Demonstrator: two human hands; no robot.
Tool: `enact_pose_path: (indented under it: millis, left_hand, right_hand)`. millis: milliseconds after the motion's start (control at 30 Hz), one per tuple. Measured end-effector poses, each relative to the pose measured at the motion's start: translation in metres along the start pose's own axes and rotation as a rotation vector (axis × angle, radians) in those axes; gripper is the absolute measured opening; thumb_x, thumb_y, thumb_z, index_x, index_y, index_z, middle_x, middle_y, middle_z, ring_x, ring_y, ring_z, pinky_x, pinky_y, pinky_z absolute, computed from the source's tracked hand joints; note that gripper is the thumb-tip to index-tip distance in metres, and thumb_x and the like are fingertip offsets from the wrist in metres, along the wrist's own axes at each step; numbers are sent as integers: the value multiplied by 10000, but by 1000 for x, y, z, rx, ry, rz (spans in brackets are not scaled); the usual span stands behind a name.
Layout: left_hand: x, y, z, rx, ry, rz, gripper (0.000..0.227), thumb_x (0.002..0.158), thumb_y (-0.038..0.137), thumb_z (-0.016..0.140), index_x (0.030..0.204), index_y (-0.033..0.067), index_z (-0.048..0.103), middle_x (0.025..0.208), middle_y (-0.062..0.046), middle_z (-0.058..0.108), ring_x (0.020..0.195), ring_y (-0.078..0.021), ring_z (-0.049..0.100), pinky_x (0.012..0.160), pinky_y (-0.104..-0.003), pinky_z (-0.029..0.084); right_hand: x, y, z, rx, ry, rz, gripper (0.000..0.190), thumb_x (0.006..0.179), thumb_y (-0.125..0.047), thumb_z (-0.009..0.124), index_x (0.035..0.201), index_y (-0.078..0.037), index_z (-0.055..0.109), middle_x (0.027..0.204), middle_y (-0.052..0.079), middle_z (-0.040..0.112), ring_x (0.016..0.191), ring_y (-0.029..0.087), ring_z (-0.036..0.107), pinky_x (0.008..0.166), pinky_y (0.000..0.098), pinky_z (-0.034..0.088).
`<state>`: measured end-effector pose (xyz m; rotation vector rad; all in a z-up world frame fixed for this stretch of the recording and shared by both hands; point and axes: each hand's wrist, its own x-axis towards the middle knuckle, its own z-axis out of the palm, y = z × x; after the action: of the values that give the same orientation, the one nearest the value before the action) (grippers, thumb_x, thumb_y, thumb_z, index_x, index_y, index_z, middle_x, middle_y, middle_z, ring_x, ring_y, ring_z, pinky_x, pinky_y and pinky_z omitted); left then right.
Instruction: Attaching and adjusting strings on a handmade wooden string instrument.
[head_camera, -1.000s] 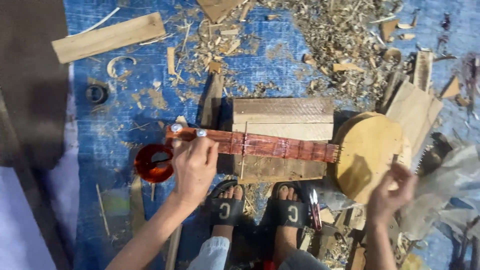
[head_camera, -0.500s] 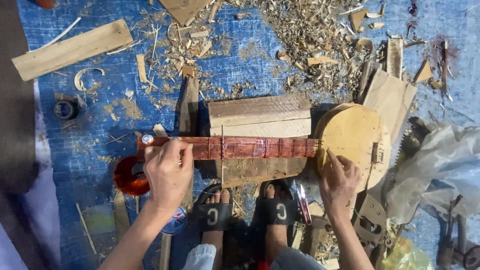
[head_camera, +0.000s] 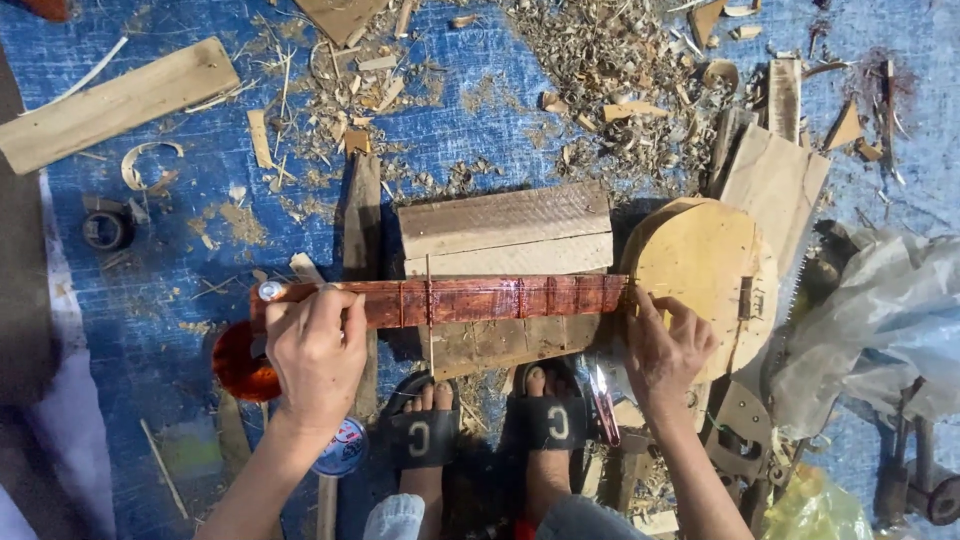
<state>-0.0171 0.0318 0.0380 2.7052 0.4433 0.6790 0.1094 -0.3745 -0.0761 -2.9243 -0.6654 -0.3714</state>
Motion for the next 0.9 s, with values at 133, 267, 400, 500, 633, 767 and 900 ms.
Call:
enact_pose_path:
  millis: [133, 267, 400, 500, 633, 767, 900]
  left_hand:
    - [-2, -1, -1, 3, -17, 9, 188, 844, 0, 838, 826, 110, 687, 660, -33, 655, 657, -252, 680, 737, -340, 519]
    - [1, 6, -9, 17, -59, 1, 193, 829, -41, 833, 845, 74, 679, 725, -36, 686, 650, -216, 638, 780, -341, 484]
    - [3, 14, -16, 6, -109, -23, 196, 836, -97, 813, 855, 18, 656, 748, -59, 673, 634, -213, 571, 803, -351, 432]
    - [-1, 13, -19, 6, -123, -32, 199, 813, -117, 812, 841, 13, 664, 684, -47, 630, 582, -198, 528, 771, -339, 411]
    - [-4, 12, -20, 18, -147, -25, 206, 826, -113, 820, 845, 15, 660, 672, -34, 627, 572, -178, 512, 795, -332, 417]
    - [-6, 12, -21, 7, -169, -48, 189, 833, -101, 819, 848, 11, 668, 680, -40, 627, 576, -193, 511, 783, -348, 409]
    - [-7, 11, -21, -5, -178, -55, 178, 828, -108, 811, 852, 8, 678, 680, -36, 621, 581, -191, 514, 789, -345, 405]
  right_hand:
    - [1, -4, -10, 23, -13, 14, 331, 1028, -357, 625, 1349, -335, 703, 1164, 10, 581, 1038, 210, 518, 918, 383, 350]
    - [9, -12, -21, 52, 3, 22, 381, 1005, -281, 693, 1385, -273, 681, 1171, 62, 603, 1010, 223, 503, 923, 394, 347]
    - [14, -18, -30, 52, 1, 10, 381, 986, -203, 725, 1364, -186, 686, 1180, 104, 605, 989, 242, 487, 936, 407, 346]
    - [19, -22, -34, 65, -1, 13, 320, 1003, -208, 716, 1319, -163, 693, 1160, 96, 593, 975, 234, 479, 909, 388, 335]
    - [20, 4, -7, 102, 74, -3, 254, 996, -232, 730, 1238, -155, 735, 1120, 98, 611, 959, 214, 493, 897, 374, 357]
    - [44, 15, -9, 156, 114, -38, 186, 936, -61, 745, 1080, -176, 768, 1057, 46, 691, 913, 188, 505, 909, 379, 373]
    - [75, 13, -43, 115, -4, -241, 138, 903, -182, 827, 1034, -146, 800, 1060, 4, 715, 966, 194, 554, 1026, 402, 359]
